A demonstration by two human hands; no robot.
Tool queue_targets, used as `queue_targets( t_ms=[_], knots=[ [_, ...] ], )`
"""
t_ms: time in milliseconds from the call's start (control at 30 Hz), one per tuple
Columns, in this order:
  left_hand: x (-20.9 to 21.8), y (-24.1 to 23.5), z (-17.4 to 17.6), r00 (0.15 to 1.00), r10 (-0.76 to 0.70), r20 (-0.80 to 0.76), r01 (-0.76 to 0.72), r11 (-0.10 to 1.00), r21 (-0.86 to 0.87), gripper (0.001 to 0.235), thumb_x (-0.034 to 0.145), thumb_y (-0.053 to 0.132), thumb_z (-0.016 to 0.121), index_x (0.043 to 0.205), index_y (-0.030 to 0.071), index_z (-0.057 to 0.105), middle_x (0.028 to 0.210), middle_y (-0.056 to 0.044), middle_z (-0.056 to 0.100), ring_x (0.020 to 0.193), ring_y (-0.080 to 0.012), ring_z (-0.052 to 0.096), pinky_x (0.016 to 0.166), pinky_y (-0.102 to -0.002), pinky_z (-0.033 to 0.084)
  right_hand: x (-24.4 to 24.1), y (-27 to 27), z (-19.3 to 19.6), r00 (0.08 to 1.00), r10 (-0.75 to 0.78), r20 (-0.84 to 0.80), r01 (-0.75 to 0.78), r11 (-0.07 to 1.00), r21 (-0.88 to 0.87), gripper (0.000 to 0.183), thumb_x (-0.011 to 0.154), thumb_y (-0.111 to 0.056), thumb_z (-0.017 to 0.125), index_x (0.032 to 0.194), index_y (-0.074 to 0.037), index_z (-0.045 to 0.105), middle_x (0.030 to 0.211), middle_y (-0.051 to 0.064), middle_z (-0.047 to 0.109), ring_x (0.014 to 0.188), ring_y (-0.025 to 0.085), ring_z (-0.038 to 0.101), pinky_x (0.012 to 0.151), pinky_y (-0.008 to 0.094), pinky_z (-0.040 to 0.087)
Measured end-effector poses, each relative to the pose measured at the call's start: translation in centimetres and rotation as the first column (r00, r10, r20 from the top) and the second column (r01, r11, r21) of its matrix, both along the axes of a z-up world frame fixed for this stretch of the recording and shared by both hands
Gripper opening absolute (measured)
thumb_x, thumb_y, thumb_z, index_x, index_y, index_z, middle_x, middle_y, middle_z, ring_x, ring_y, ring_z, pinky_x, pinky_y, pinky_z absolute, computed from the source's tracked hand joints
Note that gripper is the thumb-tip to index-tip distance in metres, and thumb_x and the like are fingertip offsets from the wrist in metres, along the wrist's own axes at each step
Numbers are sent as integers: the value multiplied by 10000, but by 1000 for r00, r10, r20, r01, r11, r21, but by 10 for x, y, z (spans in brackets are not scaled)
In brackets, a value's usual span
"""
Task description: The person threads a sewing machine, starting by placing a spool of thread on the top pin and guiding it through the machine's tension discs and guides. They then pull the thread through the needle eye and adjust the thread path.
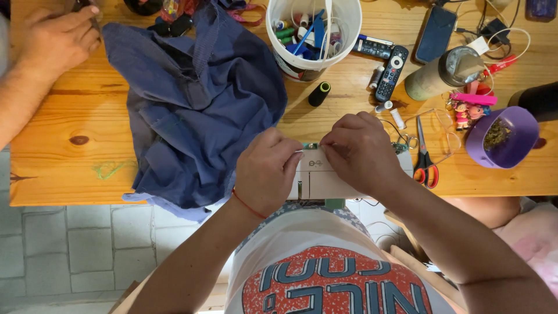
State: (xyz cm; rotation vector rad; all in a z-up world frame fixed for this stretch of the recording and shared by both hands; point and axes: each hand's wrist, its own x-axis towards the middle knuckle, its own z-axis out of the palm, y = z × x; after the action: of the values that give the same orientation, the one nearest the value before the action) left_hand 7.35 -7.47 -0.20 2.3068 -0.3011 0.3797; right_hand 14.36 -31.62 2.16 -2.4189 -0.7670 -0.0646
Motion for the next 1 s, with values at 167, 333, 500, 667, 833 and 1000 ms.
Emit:
queue_targets(
  t_ms=[167,333,500,667,833,1000],
  knots=[
    [-5,-1,-6,996,-15,86,1,987,158,39,1156,258,809,1124,237,817,1033,27,599,935,-268,759,806,-411,669,2,3,8,999,41,32,-39,997,-64,77,900,-59,934,949,-117,923,972,93,821,928,374,774,853,498,598],
    [-11,-3,-18,994,-42,97,27,988,154,59,1162,254,816,1122,210,823,1041,0,604,957,-277,766,849,-402,668,8,-2,11,999,-10,-39,7,998,-58,94,927,-26,904,994,-92,913,972,117,816,805,350,779,746,464,636],
    [-17,-3,-7,997,-42,71,38,997,67,106,1140,203,847,1235,157,849,1074,-58,645,985,-286,756,888,-394,659,1,-9,22,983,-28,-179,38,998,50,94,917,-31,892,976,-105,891,935,104,790,790,328,768,728,453,628],
    [-15,-18,10,994,-47,97,47,999,3,349,1101,280,910,1392,108,824,1176,-95,697,1098,-313,755,954,-439,664,-9,-14,29,939,-34,-342,116,967,225,99,910,-10,870,966,-89,884,874,81,753,765,233,729,713,388,604],
    [-10,-31,10,980,-49,194,43,998,38,327,1095,274,910,1359,94,836,1163,-111,719,1064,-308,764,932,-432,661,-11,-11,48,945,28,-327,70,956,285,88,970,32,856,1006,-37,897,846,127,755,705,231,685,669,389,585],
    [-2,-37,-3,963,-39,266,25,998,57,187,1119,224,885,1259,101,867,1076,-90,730,983,-284,772,888,-409,658,-9,-13,39,929,54,-365,69,947,315,67,991,19,847,1020,-24,890,805,134,760,693,220,696,660,394,579]
  ],
)
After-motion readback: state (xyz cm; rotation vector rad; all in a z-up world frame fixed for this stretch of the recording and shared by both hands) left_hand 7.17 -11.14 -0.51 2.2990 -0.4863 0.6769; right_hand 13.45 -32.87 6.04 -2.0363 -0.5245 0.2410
